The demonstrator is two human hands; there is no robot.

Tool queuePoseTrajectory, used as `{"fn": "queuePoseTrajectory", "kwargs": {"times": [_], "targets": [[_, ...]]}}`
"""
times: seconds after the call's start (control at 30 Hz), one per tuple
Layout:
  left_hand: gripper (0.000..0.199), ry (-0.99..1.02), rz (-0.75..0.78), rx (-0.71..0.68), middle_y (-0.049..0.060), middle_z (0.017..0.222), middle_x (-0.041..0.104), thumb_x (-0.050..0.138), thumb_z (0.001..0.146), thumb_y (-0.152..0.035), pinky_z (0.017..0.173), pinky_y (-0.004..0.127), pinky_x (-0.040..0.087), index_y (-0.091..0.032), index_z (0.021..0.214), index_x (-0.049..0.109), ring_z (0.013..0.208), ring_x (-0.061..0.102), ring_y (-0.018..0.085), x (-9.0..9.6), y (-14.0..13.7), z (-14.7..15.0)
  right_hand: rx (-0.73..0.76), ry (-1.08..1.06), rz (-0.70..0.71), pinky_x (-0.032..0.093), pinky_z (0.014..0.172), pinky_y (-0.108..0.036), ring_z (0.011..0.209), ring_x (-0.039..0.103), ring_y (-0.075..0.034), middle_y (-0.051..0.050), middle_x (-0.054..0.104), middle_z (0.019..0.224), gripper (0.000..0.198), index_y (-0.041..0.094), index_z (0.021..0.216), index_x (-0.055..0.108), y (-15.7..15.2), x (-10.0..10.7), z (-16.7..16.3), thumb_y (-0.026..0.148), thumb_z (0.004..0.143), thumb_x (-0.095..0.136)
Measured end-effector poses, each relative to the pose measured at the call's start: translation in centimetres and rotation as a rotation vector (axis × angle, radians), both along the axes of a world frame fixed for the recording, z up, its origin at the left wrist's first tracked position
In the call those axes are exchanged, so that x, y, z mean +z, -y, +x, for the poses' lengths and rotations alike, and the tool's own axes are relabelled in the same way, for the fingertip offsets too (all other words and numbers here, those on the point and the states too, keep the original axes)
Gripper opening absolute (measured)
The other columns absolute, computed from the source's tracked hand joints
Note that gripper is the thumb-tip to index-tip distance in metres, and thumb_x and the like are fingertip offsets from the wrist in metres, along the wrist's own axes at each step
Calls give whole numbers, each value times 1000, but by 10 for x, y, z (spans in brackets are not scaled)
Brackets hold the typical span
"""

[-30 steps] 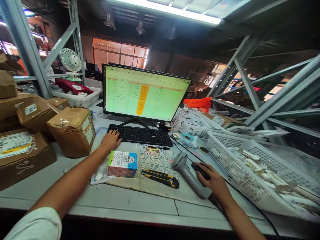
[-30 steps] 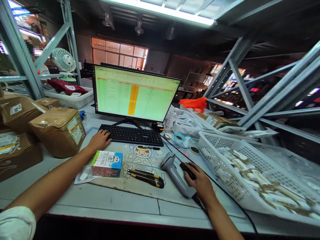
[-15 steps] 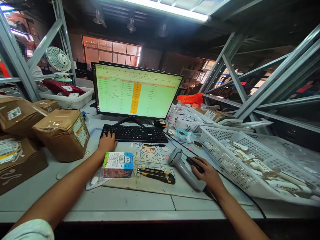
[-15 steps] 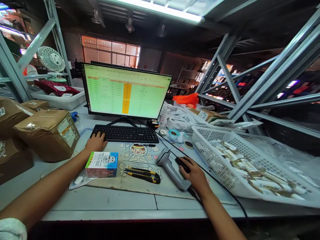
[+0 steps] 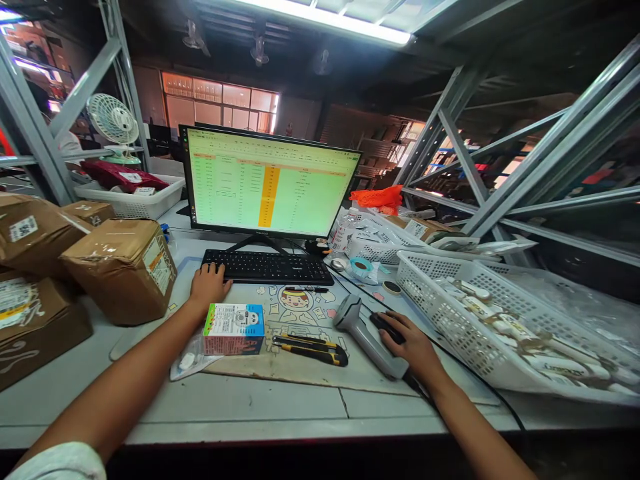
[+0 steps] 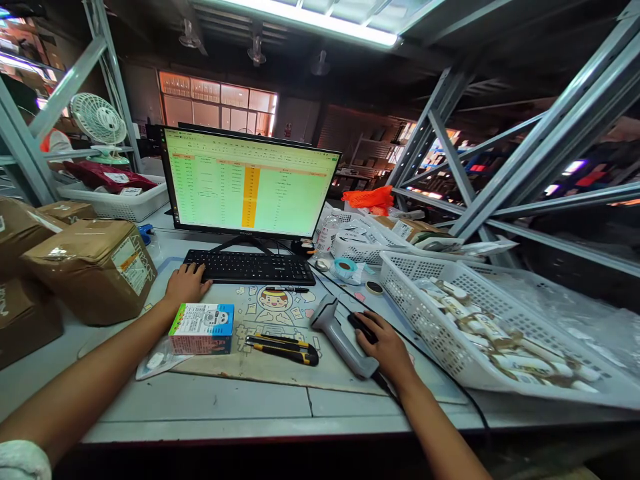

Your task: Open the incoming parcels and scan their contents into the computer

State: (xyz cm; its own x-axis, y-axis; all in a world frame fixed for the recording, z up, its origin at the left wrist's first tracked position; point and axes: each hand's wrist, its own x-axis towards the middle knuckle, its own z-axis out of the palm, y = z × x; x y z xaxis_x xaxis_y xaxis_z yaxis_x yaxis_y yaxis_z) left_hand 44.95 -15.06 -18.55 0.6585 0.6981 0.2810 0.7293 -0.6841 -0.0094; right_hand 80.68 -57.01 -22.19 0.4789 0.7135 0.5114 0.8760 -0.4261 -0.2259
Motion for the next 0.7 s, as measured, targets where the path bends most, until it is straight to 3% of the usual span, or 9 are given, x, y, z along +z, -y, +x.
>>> {"fn": "queuePoseTrajectory", "kwargs": {"times": [0.27, 0.7], "targets": [[62, 17, 14, -61, 17, 152, 51, 47, 98, -54, 106, 49, 41, -19, 149, 50, 134, 47, 38, -7, -19, -7, -25, -11, 7, 55, 104, -48, 119, 66, -30, -9, 64, 135, 47, 29, 131, 70, 0, 0, -2, 52, 94, 52], [60, 130, -1, -85, 16, 151, 51, 53, 96, -52, 108, 54, 40, -17, 145, 54, 135, 44, 40, -11, -19, -11, -24, 76, 79, 53, 105, -49, 118, 66, -31, -14, 65, 132, 54, 21, 132, 66, -12, 9, 4, 55, 94, 49]]}}
